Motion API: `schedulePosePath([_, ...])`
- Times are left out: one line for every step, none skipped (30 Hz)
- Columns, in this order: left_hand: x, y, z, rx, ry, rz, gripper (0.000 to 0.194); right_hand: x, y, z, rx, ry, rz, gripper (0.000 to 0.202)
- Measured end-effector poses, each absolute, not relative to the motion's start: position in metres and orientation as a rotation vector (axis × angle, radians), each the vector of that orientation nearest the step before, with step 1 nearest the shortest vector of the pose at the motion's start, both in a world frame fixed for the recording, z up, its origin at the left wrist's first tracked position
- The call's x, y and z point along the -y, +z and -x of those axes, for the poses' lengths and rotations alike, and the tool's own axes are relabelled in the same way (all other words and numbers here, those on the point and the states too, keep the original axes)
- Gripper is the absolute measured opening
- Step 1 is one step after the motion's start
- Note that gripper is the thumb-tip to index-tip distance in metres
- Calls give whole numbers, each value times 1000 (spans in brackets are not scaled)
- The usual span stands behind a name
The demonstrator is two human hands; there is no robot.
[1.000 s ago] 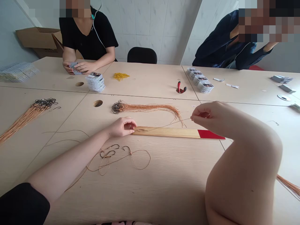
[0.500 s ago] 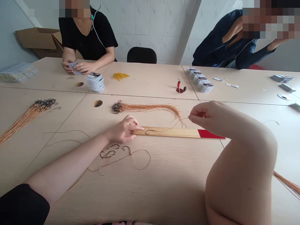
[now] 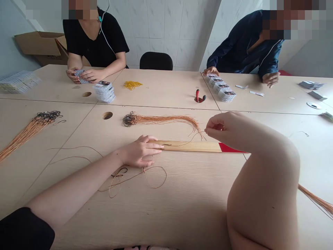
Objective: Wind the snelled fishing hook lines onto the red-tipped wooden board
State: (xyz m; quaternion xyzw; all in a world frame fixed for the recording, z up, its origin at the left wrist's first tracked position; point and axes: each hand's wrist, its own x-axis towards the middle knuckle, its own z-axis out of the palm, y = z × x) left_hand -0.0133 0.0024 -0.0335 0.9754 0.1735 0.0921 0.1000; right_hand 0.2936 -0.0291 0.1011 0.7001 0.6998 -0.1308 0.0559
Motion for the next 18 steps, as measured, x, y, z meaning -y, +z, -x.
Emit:
schedulePosePath([-3,-35,13,-506,310,-2898,38,29,101,-293,-2126,-397,-2125,13])
schedulePosePath([-3,-36,13,-501,361,-2914,34,29,101,-293,-2130,-405,-2124,12])
schedulePosePath([-4,-37,13,-497,426,-2928,30,28,102,-293,-2137,-418,-2121,12])
schedulePosePath([-4,-37,13,-495,501,-2939,26,28,101,-292,-2146,-434,-2116,11])
schedulePosePath([-4,-38,12,-498,587,-2945,24,28,101,-292,-2157,-444,-2110,11])
schedulePosePath([-5,-38,12,-512,678,-2944,22,28,101,-293,-2172,-446,-2102,11])
schedulePosePath([-5,-38,13,-536,775,-2936,21,28,100,-293,-2187,-443,-2094,11])
schedulePosePath([-5,-38,13,-573,875,-2923,19,28,99,-293,-2201,-439,-2086,11])
schedulePosePath([-6,-39,14,-620,969,-2905,18,28,97,-293,-2216,-437,-2078,12])
schedulePosePath([-7,-39,15,-674,1052,-2884,17,27,96,-293,-2228,-440,-2069,13])
schedulePosePath([-8,-39,16,-732,1120,-2861,16,27,95,-293,-2239,-448,-2058,14])
schedulePosePath([-9,-40,17,-790,1172,-2839,15,26,93,-293,-2246,-458,-2048,15])
schedulePosePath([-10,-41,18,-847,1204,-2818,14,26,92,-293,-2250,-463,-2041,15])
schedulePosePath([-11,-41,20,-900,1216,-2800,13,25,92,-293,-2253,-465,-2036,16])
schedulePosePath([-12,-41,21,-944,1212,-2785,12,25,91,-292,-2256,-467,-2030,17])
schedulePosePath([-13,-42,22,-975,1196,-2774,11,24,91,-291,-2262,-471,-2025,18])
schedulePosePath([-14,-42,23,-993,1171,-2764,10,24,91,-291,-2271,-475,-2021,19])
schedulePosePath([-14,-41,23,-998,1141,-2755,10,24,91,-290,-2277,-481,-2016,19])
